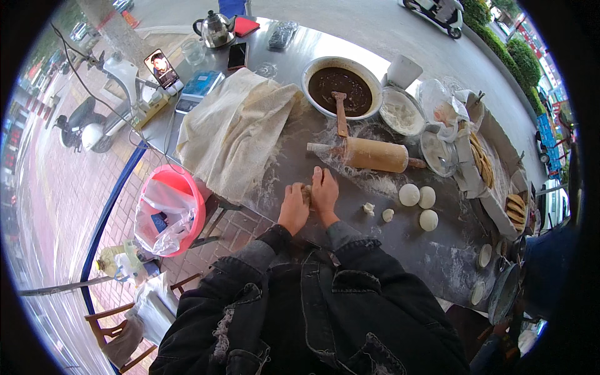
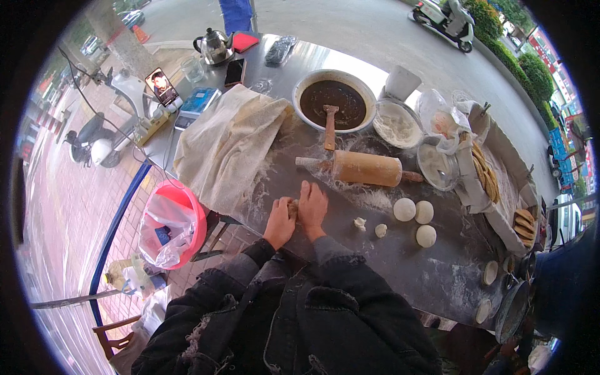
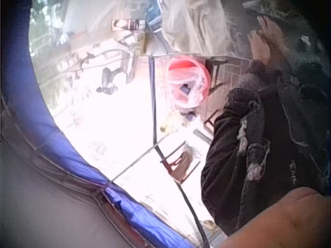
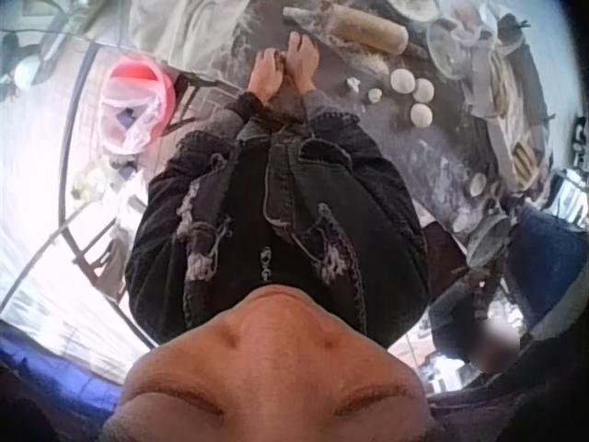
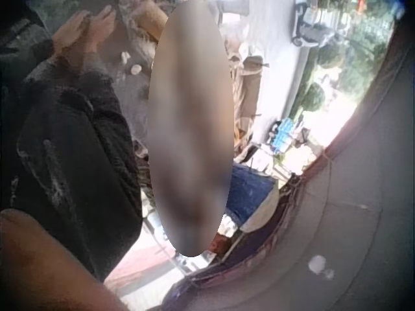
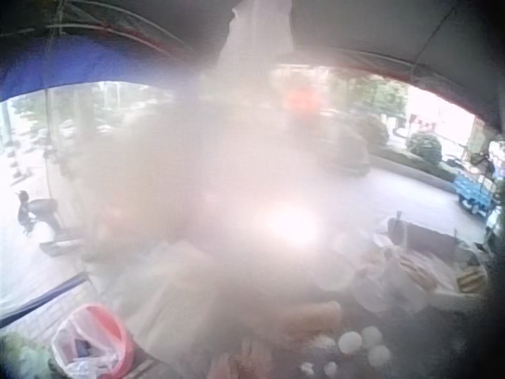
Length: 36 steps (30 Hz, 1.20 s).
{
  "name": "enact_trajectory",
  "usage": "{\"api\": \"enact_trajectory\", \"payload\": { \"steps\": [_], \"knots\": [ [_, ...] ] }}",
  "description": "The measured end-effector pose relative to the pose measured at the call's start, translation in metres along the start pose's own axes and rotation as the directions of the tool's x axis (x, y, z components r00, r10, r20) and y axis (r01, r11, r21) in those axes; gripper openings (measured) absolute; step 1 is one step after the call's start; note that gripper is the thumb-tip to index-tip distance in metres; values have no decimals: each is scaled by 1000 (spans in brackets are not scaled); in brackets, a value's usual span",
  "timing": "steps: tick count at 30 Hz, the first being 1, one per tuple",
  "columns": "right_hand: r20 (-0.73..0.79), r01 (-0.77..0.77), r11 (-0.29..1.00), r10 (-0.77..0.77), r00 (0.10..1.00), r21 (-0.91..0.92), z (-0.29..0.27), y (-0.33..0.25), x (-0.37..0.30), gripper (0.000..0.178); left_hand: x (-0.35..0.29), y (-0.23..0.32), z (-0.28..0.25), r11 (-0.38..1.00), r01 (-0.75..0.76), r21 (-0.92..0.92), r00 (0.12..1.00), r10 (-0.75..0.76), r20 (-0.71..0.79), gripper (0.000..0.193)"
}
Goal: The person prepares dumplings at a street food stall. They flatten dough balls, add a dark filling from a bowl, seal the dough, and roll some pieces flat with a rolling pin. Finished dumplings are placed in a plastic bag and hung from the stall canopy.
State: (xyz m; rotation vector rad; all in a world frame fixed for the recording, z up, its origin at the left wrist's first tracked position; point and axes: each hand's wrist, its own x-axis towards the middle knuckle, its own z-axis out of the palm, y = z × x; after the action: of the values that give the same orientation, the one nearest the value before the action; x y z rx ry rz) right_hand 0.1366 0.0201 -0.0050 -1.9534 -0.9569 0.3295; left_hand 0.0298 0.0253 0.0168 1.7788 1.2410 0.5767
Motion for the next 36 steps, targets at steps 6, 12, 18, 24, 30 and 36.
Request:
{"api": "enact_trajectory", "payload": {
  "steps": [6, 12, 18, 24, 30, 36],
  "knots": [
    [62, 85, 960, -71, 996, -267, -21, 11, -20, 30, -17, 5, 7, 959, -283, 31, 956, 279, 88, 23],
    [-12, 18, 999, -19, 1000, -33, -15, 18, 8, 36, -6, 4, 14, 990, -140, 0, 990, 140, 25, 31],
    [35, 169, 930, -167, 985, -328, -21, 32, -1, 37, -16, 10, 15, 969, -246, -20, 958, 247, 147, 39],
    [70, 37, 994, -30, 997, -101, -23, 37, 13, 36, -29, 17, 16, 955, -267, -126, 952, 282, 117, 58],
    [199, 292, 852, -226, 954, -433, -30, 21, 8, 24, -29, 5, 13, 972, -230, -50, 943, 236, 235, 70],
    [175, 441, 790, -406, 897, -425, -22, 25, 23, 19, -4, -28, -19, 710, -601, 366, 781, 424, 458, 87]
  ]
}}
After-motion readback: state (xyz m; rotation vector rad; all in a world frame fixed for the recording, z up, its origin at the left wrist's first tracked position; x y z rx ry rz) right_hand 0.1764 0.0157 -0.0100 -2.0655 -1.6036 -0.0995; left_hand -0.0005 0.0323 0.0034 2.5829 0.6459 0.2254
